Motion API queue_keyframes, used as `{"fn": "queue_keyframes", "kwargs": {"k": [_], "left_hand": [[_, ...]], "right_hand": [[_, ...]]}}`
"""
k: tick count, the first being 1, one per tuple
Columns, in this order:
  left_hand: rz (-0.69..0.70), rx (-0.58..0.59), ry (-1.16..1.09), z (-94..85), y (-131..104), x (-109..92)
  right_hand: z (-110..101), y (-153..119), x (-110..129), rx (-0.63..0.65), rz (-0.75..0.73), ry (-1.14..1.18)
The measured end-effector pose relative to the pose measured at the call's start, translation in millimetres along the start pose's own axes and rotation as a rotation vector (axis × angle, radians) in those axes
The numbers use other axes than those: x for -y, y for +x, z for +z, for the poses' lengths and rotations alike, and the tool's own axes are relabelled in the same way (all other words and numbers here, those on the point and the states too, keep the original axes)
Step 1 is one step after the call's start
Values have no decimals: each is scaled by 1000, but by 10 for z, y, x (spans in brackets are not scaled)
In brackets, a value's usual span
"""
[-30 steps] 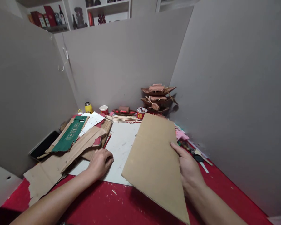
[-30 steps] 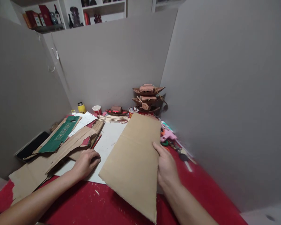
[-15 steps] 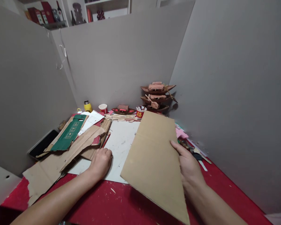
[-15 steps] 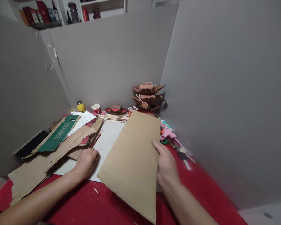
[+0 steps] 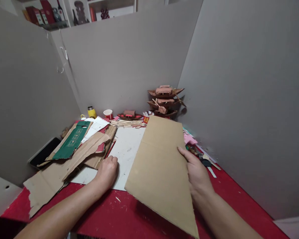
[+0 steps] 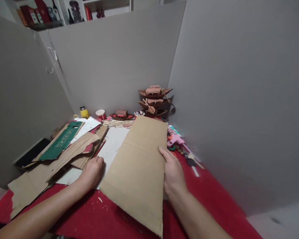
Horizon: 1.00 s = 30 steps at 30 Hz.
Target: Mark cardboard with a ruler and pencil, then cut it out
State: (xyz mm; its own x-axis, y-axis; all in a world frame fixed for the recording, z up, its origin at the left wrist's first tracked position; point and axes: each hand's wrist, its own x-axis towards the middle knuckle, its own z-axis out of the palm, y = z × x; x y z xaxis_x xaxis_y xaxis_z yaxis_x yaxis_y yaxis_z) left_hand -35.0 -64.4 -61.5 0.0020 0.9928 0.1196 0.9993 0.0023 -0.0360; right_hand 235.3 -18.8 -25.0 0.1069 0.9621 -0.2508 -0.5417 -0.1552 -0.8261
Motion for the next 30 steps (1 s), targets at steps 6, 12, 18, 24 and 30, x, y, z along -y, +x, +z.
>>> {"fn": "queue_keyframes", "kwargs": {"k": [6,12,18,24,30], "left_hand": [[50,-70,-91,37,-57,124],[158,-138,-193,88,-109,151],[179,-165,-210,118,-54,160],[221,-147,-190,73,-46,126],[222,-124,-170,38,34,93]], "right_hand": [[3,-17,25,11,29,15],[11,-32,18,31,37,8],[-4,-1,7,34,45,-26],[1,31,-25,21,29,-36],[-27,66,-42,32,14,-50]]}}
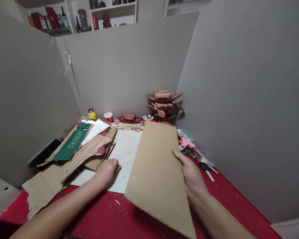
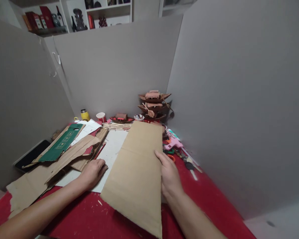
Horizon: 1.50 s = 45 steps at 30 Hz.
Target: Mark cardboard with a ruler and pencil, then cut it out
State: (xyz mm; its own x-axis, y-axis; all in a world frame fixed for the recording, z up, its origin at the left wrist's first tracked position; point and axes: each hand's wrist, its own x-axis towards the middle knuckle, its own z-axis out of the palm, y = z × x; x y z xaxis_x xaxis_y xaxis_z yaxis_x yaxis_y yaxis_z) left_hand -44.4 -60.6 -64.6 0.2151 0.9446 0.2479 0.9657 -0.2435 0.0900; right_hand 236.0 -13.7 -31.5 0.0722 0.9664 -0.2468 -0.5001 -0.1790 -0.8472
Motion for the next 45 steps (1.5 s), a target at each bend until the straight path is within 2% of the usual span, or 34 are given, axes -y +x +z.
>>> {"fn": "queue_keyframes", "kwargs": {"k": [5,8,15,20,23,27,35,41,45], "left_hand": [[45,15,-9,36,-9,10],[89,20,-34,50,-68,6],[6,-92,-90,-15,-138,-25],[37,-117,-162,2,-144,-14],[57,-120,-195,22,-145,2],[68,-111,-221,32,-142,9],[61,-61,-233,49,-170,-9],[37,-27,-210,26,-150,7],[8,46,-188,84,-46,11]], "right_hand": [[8,-16,21,53,-9,3],[28,-43,42,43,-12,24],[57,-83,56,37,-36,43],[53,-88,69,-3,-47,38],[56,-102,79,17,-40,30],[68,-118,86,51,-10,26],[89,-142,103,33,50,34],[53,-93,70,12,6,22],[13,-36,74,-6,-24,20]]}}
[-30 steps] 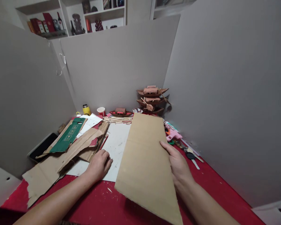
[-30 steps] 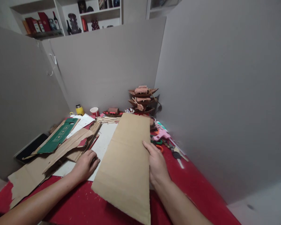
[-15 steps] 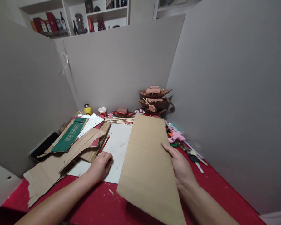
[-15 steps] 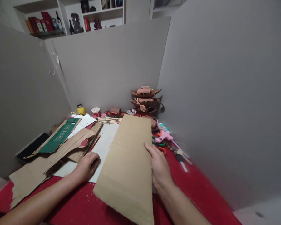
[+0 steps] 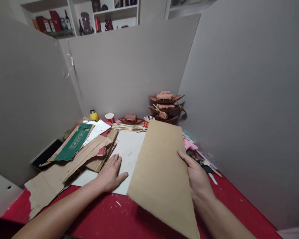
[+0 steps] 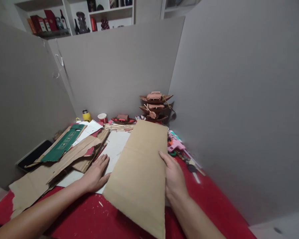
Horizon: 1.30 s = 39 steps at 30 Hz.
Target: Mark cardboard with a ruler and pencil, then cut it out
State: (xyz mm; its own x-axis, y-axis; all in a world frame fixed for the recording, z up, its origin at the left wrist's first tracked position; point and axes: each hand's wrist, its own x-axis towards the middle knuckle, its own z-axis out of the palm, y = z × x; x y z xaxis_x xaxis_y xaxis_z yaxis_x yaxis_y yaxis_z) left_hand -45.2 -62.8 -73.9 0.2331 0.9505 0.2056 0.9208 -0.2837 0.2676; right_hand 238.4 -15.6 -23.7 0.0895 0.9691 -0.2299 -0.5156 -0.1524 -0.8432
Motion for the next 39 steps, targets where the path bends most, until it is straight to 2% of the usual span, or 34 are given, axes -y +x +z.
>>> {"fn": "queue_keyframes", "kwargs": {"k": [3,7,14,17,20,23,25,28,30,32,34,36,39], "left_hand": [[6,64,3,37,61,-2],[118,137,-21,27,15,-73],[320,177,-108,-73,-311,-501],[361,244,-160,-141,-459,-656],[394,347,-222,-231,-619,-737],[396,400,-318,-351,-812,-736],[316,389,-383,-434,-945,-682],[78,339,-418,-523,-1076,-537],[-30,222,-342,-541,-1074,-415],[-64,53,-222,-525,-1000,-283],[-62,-65,-131,-483,-885,-153],[-48,-106,-79,-424,-774,-45],[-2,-106,-24,-322,-684,37]], "right_hand": [[-8,15,47,-18,17,10],[23,-12,118,-59,90,58],[21,2,106,-38,91,39],[31,-3,111,-42,109,44],[76,-43,144,-87,162,99],[111,-77,173,-124,221,116],[119,-89,180,-139,238,101],[126,-115,186,-146,262,89],[142,-148,196,-145,278,93],[163,-182,211,-138,285,107],[180,-203,223,-145,291,124],[187,-204,228,-146,275,131],[189,-187,230,-150,224,124]]}}
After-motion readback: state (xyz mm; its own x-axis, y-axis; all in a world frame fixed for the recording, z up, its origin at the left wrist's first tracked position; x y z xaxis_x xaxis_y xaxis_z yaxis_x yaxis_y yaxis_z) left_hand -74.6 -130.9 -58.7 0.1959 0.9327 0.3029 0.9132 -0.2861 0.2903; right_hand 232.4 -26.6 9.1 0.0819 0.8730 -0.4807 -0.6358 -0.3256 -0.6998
